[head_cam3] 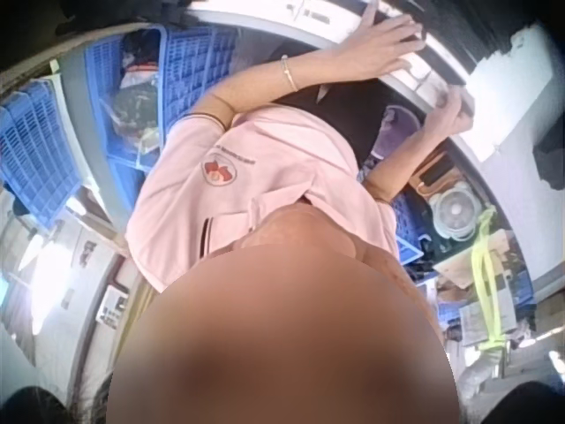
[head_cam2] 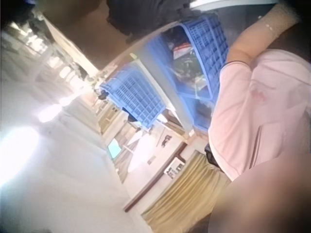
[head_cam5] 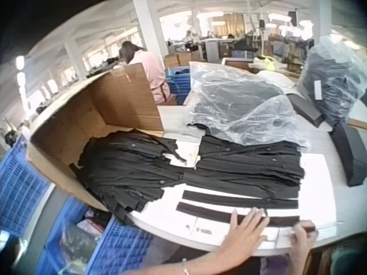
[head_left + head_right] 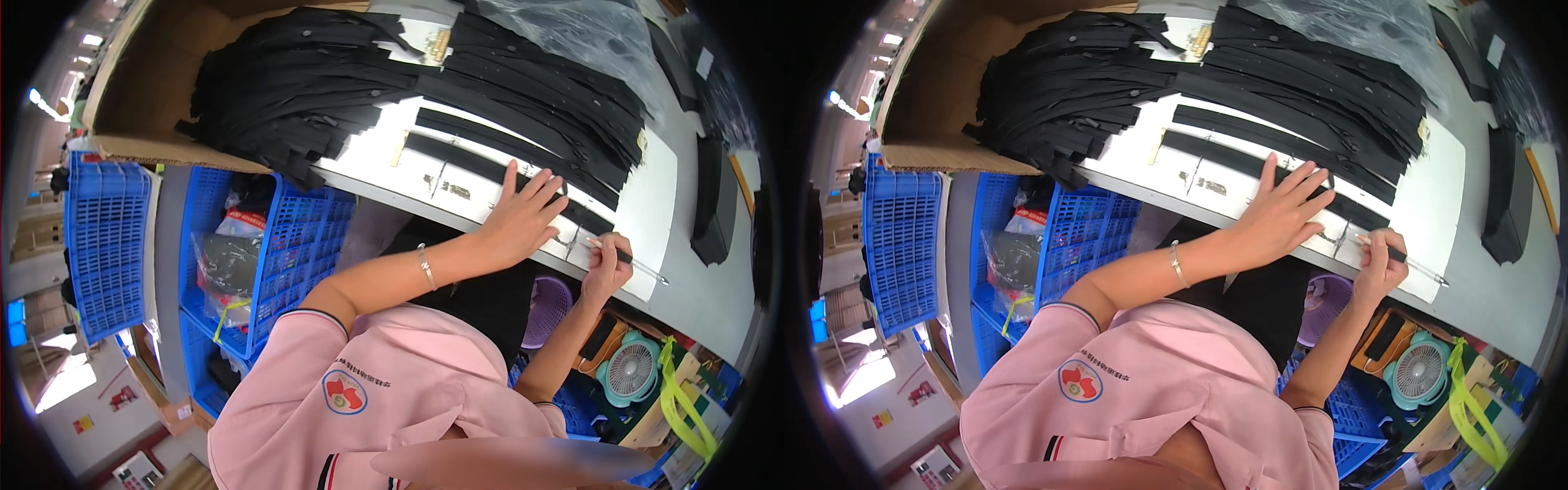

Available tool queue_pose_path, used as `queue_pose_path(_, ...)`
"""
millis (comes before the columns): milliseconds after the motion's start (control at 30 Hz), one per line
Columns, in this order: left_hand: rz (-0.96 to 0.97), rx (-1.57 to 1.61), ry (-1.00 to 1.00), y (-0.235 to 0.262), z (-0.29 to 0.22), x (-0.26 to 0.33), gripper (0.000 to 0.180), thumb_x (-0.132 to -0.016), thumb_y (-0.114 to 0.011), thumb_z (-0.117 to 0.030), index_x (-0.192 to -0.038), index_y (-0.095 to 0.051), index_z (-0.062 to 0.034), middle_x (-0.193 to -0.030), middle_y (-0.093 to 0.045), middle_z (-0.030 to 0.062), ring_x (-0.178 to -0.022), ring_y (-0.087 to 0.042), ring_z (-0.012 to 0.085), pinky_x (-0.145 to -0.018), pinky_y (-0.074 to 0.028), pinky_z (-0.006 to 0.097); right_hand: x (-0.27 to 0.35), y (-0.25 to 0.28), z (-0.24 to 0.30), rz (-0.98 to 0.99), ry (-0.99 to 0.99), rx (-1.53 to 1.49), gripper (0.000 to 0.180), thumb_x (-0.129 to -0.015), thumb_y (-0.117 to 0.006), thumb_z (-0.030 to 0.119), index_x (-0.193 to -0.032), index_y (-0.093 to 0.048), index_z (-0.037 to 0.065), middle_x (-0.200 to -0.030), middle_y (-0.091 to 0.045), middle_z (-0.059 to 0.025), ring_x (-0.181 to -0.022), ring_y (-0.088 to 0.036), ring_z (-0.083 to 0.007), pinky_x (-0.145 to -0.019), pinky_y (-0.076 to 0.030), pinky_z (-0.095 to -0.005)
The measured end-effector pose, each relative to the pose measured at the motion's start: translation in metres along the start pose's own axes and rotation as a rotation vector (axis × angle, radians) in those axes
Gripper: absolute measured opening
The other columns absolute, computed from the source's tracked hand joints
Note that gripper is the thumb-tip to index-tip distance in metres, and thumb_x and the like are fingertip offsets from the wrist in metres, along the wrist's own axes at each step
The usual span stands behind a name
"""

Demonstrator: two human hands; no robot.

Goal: Writing identification marks on black fabric components using a white pen on a workbench.

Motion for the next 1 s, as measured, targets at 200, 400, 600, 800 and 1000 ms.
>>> queue_pose_path(200, 0.021, -0.017, -0.017, -0.012, 0.036, -0.054, 0.046, -0.095, -0.070, -0.030, -0.132, -0.063, -0.0041, -0.132, -0.056, 0.0130, -0.133, -0.045, 0.0317, -0.116, -0.015, 0.074, -0.002, -0.004, 0.000, -0.042, -0.014, 0.000, 0.010, -0.098, -0.067, 0.007, -0.092, -0.068, -0.001, -0.079, -0.064, -0.0046, -0.056, -0.046, -0.0040, -0.050, -0.033, -0.0176)
queue_pose_path(400, -0.073, 0.170, -0.022, 0.012, 0.044, -0.016, 0.044, -0.096, -0.069, -0.026, -0.133, -0.064, -0.0041, -0.135, -0.060, 0.0170, -0.134, -0.050, 0.0330, -0.123, -0.022, 0.058, -0.005, 0.000, -0.003, -0.021, -0.021, 0.051, 0.011, -0.100, -0.067, 0.010, -0.097, -0.069, -0.001, -0.079, -0.065, -0.0046, -0.056, -0.047, -0.0041, -0.051, -0.034, -0.0180)
queue_pose_path(600, -0.367, -0.033, 0.074, 0.098, 0.112, 0.024, 0.038, -0.079, -0.063, 0.013, -0.111, -0.072, -0.0051, -0.122, -0.067, 0.0145, -0.124, -0.059, 0.0389, -0.113, -0.040, 0.055, -0.003, -0.015, 0.011, 0.086, 0.067, 0.123, 0.022, -0.106, -0.058, 0.012, -0.121, -0.070, 0.001, -0.086, -0.070, -0.0082, -0.068, -0.059, -0.0084, -0.064, -0.047, -0.0224)
queue_pose_path(800, -0.270, -0.561, 0.233, 0.153, 0.193, 0.009, 0.063, -0.082, -0.061, 0.006, -0.144, -0.055, -0.0046, -0.150, -0.050, 0.0178, -0.147, -0.038, 0.0389, -0.124, -0.018, 0.060, -0.005, -0.056, 0.040, 0.319, 0.424, 0.896, 0.040, -0.098, -0.068, 0.014, -0.137, -0.061, 0.011, -0.144, -0.063, -0.0051, -0.142, -0.049, -0.0269, -0.116, -0.038, -0.0409)
queue_pose_path(1000, -0.208, -0.612, 0.328, 0.163, 0.221, -0.004, 0.049, -0.085, -0.062, 0.006, -0.131, -0.067, -0.0092, -0.126, -0.068, 0.0070, -0.129, -0.055, 0.0244, -0.115, -0.031, 0.051, -0.019, -0.092, 0.035, 0.430, 0.504, 1.047, 0.046, -0.097, -0.070, 0.020, -0.141, -0.056, 0.012, -0.154, -0.054, -0.0036, -0.147, -0.043, -0.0270, -0.119, -0.033, -0.0423)
Point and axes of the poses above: each hand's wrist, its own x-axis away from the middle knuckle, its own y-axis out of the back of the hand, z = x × y, the point moved 3 cm from there along -x, towards the middle knuckle
